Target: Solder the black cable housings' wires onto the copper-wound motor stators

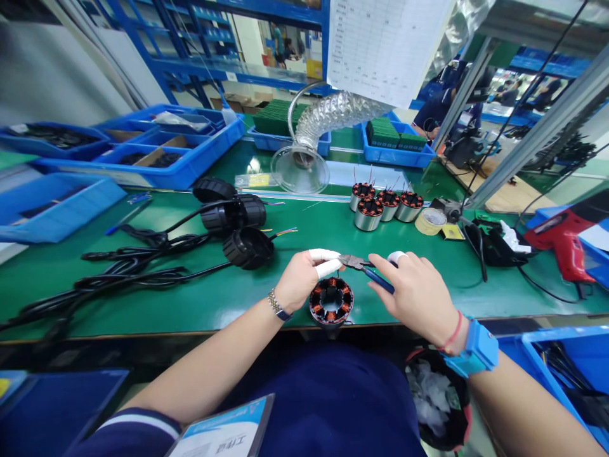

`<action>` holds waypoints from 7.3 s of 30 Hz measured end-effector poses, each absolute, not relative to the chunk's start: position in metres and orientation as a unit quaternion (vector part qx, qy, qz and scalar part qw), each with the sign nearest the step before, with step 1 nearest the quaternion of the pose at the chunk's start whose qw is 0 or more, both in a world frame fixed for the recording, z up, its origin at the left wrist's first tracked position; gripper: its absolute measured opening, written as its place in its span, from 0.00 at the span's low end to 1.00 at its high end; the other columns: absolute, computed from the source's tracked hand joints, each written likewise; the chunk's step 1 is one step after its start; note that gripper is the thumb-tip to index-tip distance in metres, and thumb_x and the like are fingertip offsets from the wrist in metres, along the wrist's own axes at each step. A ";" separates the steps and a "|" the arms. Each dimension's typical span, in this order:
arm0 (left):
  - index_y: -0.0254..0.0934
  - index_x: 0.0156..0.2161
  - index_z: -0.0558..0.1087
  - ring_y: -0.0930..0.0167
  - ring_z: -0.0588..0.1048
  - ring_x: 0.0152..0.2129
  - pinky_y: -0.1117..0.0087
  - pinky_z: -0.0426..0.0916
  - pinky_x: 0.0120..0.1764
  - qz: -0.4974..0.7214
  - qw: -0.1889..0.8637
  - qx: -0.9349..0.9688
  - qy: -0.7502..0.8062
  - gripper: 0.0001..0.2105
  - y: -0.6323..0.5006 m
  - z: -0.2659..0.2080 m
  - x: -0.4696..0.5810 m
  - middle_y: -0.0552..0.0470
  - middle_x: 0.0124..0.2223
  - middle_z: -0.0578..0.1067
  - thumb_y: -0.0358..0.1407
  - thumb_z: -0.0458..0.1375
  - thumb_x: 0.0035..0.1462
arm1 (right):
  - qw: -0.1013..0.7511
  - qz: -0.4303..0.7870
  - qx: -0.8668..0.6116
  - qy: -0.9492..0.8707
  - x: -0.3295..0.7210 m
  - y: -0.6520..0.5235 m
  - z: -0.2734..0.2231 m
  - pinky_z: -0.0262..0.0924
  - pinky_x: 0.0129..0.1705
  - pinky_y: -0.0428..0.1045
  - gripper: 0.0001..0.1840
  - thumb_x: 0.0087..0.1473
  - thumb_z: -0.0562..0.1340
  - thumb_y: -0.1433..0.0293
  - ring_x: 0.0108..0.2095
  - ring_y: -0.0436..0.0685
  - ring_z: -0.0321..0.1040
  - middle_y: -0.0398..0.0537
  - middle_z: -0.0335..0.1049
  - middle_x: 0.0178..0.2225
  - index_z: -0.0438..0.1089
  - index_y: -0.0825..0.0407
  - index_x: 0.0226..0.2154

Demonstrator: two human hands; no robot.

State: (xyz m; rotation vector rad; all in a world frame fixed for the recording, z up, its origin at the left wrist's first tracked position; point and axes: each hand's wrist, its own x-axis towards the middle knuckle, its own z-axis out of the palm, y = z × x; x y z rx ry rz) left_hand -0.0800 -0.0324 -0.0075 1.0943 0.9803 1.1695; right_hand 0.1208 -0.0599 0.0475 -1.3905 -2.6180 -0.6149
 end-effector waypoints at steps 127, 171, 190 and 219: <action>0.34 0.28 0.77 0.69 0.75 0.29 0.72 0.69 0.34 0.454 0.477 0.579 0.480 0.06 -0.066 -0.002 -0.101 0.51 0.30 0.79 0.35 0.60 0.47 | 0.099 0.001 -0.372 -0.923 0.111 -0.042 0.045 0.57 0.44 0.55 0.26 0.51 0.58 0.58 0.41 0.58 0.62 0.53 0.65 0.43 0.61 0.48 0.52; 0.34 0.28 0.77 0.68 0.75 0.29 0.70 0.70 0.36 0.453 0.446 0.595 0.492 0.08 -0.068 -0.006 -0.098 0.50 0.30 0.78 0.37 0.59 0.48 | 0.151 -0.022 -0.386 -0.910 0.119 -0.044 0.049 0.55 0.32 0.46 0.20 0.55 0.54 0.60 0.29 0.51 0.62 0.48 0.65 0.30 0.64 0.50 0.48; 0.37 0.60 0.49 0.58 0.62 0.50 0.52 0.60 0.51 0.462 0.089 0.682 0.560 0.41 -0.098 -0.065 -0.110 0.38 0.53 0.57 0.41 0.64 0.43 | -0.052 -0.189 -0.460 -0.866 0.164 0.003 0.009 0.45 0.45 0.58 0.24 0.46 0.61 0.63 0.40 0.61 0.60 0.54 0.66 0.38 0.65 0.48 0.48; 0.28 0.40 0.71 0.66 0.74 0.39 0.62 0.60 0.50 0.207 0.906 0.147 0.338 0.14 -0.102 -0.140 0.021 0.39 0.41 0.75 0.37 0.49 0.57 | 0.260 0.515 -0.400 -0.712 0.118 0.045 -0.072 0.62 0.38 0.49 0.32 0.50 0.50 0.47 0.30 0.52 0.69 0.53 0.73 0.29 0.72 0.59 0.25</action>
